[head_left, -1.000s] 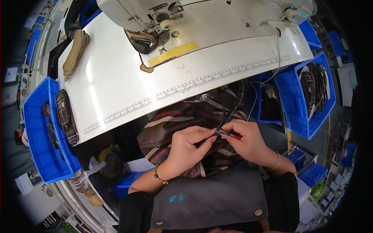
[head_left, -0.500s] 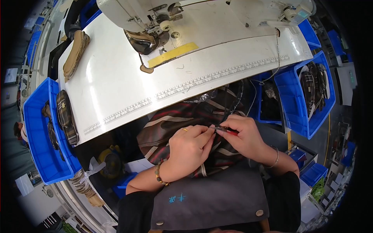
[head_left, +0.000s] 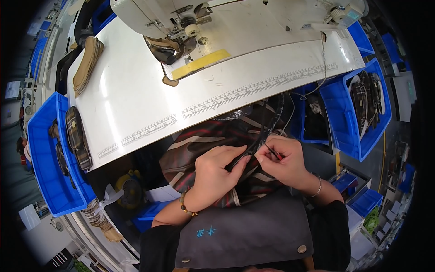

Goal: Sewing and trimming the edge of a bag strap at a sewing station.

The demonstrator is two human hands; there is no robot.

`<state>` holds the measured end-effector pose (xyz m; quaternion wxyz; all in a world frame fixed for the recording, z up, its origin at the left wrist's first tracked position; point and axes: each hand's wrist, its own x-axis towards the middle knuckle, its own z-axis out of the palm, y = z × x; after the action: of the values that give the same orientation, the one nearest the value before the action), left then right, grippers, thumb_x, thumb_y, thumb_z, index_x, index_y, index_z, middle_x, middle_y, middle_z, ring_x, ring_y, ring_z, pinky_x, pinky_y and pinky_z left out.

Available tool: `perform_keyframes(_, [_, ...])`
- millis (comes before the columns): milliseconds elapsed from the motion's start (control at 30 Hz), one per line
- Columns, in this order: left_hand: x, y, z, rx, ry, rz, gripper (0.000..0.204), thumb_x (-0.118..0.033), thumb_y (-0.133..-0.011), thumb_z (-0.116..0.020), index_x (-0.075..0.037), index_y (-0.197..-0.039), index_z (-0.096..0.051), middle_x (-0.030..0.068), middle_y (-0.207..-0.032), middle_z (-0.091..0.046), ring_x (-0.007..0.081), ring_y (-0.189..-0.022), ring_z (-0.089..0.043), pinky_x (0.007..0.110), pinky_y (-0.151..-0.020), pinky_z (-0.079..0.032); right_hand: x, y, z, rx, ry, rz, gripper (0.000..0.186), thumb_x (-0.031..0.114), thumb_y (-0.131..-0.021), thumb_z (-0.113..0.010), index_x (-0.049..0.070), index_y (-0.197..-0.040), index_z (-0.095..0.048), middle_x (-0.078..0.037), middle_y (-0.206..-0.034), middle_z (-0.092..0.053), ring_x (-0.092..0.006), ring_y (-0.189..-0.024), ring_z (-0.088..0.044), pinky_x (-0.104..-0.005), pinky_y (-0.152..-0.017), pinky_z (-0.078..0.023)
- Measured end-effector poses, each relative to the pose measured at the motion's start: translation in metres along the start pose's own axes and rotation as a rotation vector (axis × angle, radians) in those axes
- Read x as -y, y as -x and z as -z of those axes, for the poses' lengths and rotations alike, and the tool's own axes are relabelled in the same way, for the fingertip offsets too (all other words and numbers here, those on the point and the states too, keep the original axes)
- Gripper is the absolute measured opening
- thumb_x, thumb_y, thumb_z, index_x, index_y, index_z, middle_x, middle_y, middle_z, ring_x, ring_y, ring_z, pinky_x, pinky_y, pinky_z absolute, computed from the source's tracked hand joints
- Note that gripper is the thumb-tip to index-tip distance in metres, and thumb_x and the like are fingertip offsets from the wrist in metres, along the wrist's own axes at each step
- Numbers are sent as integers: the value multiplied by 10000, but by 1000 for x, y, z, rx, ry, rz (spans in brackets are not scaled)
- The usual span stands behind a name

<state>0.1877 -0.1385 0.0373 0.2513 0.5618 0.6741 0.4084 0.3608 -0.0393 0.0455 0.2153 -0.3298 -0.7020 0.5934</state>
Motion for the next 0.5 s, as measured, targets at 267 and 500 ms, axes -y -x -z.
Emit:
perform_keyframes(267, [1, 2, 1, -121, -19, -108, 170, -5, -687, -808, -50, -822, -713, 93, -865, -729, 241, -743, -696, 305, -670, -538, 10, -8, 22, 63, 56, -114, 279, 166, -827, -789, 30, -1041, -672, -54, -760, -605, -117, -660, -559, -246, -607, -446])
perform_keyframes(500, [1, 8, 2, -184, -113, -217, 192, 7, -668, -811, -79, -798, -699, 51, -859, -707, 202, -700, -668, 304, -626, -518, 20, 2, 25, 88, 406, 74, 223, 202, -855, -738, 65, -1014, -665, -68, -809, -656, -219, -677, -671, -295, -580, -488])
